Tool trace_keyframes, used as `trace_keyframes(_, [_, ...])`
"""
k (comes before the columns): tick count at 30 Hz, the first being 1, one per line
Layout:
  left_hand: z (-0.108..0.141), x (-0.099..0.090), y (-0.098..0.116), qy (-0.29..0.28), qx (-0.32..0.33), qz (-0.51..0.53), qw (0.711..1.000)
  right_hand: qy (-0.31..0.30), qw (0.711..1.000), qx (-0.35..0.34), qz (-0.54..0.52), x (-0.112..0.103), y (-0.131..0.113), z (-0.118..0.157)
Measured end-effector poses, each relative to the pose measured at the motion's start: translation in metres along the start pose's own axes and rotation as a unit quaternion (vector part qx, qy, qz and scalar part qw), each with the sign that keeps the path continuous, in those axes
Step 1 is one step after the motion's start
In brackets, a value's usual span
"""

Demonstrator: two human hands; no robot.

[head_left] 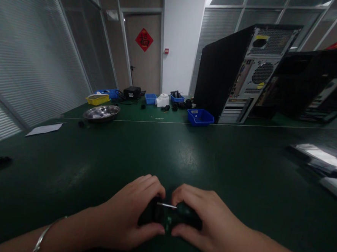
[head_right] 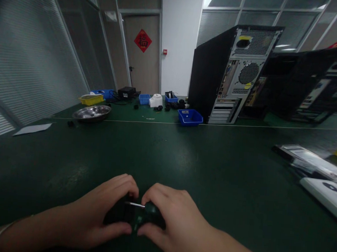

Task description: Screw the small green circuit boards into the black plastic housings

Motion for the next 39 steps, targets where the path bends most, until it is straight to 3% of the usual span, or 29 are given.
trace_keyframes(12, [0.000, 0.004, -0.015, 0.063, -0.010, 0.093, 0.994, -0.014, 0.998, 0.004, 0.061, 0.009, -0.015, -0.001])
trace_keyframes(17, [-0.001, -0.002, -0.021, 0.128, -0.012, 0.166, 0.978, -0.005, 0.999, 0.036, 0.003, 0.010, -0.007, 0.000])
trace_keyframes(21, [-0.004, 0.002, -0.030, 0.119, -0.034, 0.357, 0.926, 0.028, 0.995, 0.070, -0.072, 0.005, 0.001, 0.000])
trace_keyframes(23, [-0.005, 0.008, -0.031, 0.096, -0.050, 0.455, 0.884, 0.080, 0.987, 0.078, -0.116, -0.001, 0.004, -0.001])
trace_keyframes(25, [-0.005, 0.014, -0.029, 0.083, -0.063, 0.494, 0.863, 0.135, 0.977, 0.073, -0.146, -0.007, 0.004, 0.000])
trace_keyframes(28, [-0.004, 0.017, -0.023, 0.086, -0.068, 0.462, 0.880, 0.166, 0.973, 0.048, -0.151, -0.010, 0.001, 0.001])
trace_keyframes(33, [-0.004, 0.019, -0.013, 0.076, -0.071, 0.372, 0.922, 0.141, 0.981, 0.008, -0.129, -0.004, -0.005, 0.002])
trace_keyframes(39, [-0.002, 0.018, -0.008, 0.087, -0.054, 0.322, 0.941, 0.128, 0.986, -0.022, -0.107, -0.002, -0.009, 0.001])
Point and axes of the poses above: each hand's wrist, its own z-axis away from the middle knuckle, its own x-axis out of the palm, y = z × x, the point moved 6 cm from there along -z, towards the middle knuckle, and after that the axes turned 8 degrees about z, right-handed, at the moved point
